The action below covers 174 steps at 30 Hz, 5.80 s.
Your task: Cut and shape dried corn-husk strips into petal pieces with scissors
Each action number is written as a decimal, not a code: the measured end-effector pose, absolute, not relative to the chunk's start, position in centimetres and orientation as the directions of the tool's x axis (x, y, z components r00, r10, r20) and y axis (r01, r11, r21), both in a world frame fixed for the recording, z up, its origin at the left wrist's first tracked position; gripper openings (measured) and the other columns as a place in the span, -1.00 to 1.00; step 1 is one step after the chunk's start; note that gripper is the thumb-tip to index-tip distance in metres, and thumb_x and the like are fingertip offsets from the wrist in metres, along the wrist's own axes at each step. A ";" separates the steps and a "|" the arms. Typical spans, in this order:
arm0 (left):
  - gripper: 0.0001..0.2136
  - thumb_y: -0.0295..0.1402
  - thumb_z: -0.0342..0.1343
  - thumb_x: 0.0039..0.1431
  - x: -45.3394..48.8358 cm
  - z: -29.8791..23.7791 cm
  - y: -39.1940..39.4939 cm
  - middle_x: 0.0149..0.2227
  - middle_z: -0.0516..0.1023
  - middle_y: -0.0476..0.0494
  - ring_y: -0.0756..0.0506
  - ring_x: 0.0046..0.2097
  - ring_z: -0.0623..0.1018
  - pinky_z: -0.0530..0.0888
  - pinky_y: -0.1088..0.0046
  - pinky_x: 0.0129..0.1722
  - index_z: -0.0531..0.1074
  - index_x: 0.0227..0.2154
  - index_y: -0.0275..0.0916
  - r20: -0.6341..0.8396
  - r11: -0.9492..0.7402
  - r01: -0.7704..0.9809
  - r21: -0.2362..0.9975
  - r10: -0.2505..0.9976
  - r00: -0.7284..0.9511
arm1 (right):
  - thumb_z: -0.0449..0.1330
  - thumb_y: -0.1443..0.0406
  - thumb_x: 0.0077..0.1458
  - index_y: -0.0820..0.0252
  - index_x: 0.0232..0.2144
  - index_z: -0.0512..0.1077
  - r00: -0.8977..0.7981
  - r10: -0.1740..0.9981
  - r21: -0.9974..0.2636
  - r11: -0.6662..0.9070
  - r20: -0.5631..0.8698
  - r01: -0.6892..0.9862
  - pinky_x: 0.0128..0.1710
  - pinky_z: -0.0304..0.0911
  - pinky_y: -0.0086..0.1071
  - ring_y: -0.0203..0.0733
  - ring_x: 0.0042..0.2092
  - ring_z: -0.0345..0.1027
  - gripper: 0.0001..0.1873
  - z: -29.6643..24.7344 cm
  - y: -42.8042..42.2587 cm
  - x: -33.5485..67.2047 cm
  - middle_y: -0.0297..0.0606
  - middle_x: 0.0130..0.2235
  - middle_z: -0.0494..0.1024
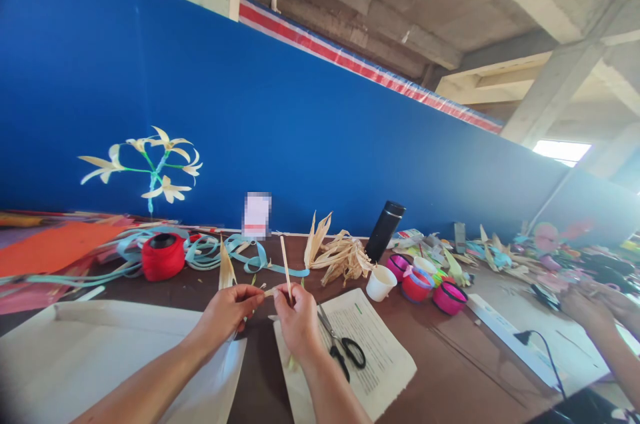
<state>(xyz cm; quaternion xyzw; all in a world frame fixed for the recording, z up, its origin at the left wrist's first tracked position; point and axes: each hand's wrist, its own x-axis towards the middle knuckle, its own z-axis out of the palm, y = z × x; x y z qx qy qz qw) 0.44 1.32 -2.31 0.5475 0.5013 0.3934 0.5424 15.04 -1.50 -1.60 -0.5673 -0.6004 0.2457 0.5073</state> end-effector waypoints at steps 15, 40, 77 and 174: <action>-0.70 -0.15 0.08 -0.12 0.4 -1.9 1.1 -0.65 0.29 0.10 0.10 -0.66 0.24 0.23 0.59 -0.69 0.43 -0.39 -0.30 -0.099 0.072 0.134 0.988 0.973 0.207 | 0.13 0.18 -0.04 0.25 -0.53 0.41 0.163 0.940 -0.877 0.204 0.300 0.434 -0.54 0.09 -0.49 -0.32 -0.54 0.14 -0.77 -1.4 -1.4 15.1 -0.39 -0.60 0.34; -0.58 -0.05 0.13 -0.17 0.7 -2.3 1.2 -0.66 0.34 0.06 0.07 -0.63 0.31 0.24 0.58 -0.69 0.43 -0.35 -0.33 -0.055 0.054 0.011 0.998 0.965 0.255 | 0.14 0.22 -0.04 0.26 -0.52 0.45 0.086 0.956 -0.909 0.238 0.282 0.342 -0.48 0.10 -0.49 -0.31 -0.50 0.17 -0.79 -2.0 -1.3 15.0 -0.39 -0.57 0.36; -0.66 -0.09 0.12 -0.11 0.7 -2.4 1.2 -0.64 0.35 0.05 0.06 -0.60 0.33 0.29 0.59 -0.66 0.44 -0.38 -0.29 -0.031 0.037 -0.020 0.999 0.966 0.256 | 0.13 0.23 -0.02 0.26 -0.51 0.42 0.065 0.956 -0.902 0.246 0.287 0.356 -0.49 0.09 -0.50 -0.32 -0.50 0.15 -0.81 -1.5 -1.7 14.6 -0.40 -0.56 0.35; -0.64 -0.06 0.20 -0.23 -0.1 -2.7 1.8 -0.47 0.44 -0.06 0.10 -0.53 0.35 0.26 0.65 -0.61 0.46 -0.49 -0.30 -0.156 0.206 -0.236 0.950 0.964 0.214 | 0.08 0.42 -0.21 0.21 -0.16 0.34 0.030 0.999 -0.825 -0.051 -0.042 0.562 -0.54 0.06 -0.48 -0.31 -0.49 0.25 -0.55 0.3 -7.5 27.4 -0.40 -0.49 0.40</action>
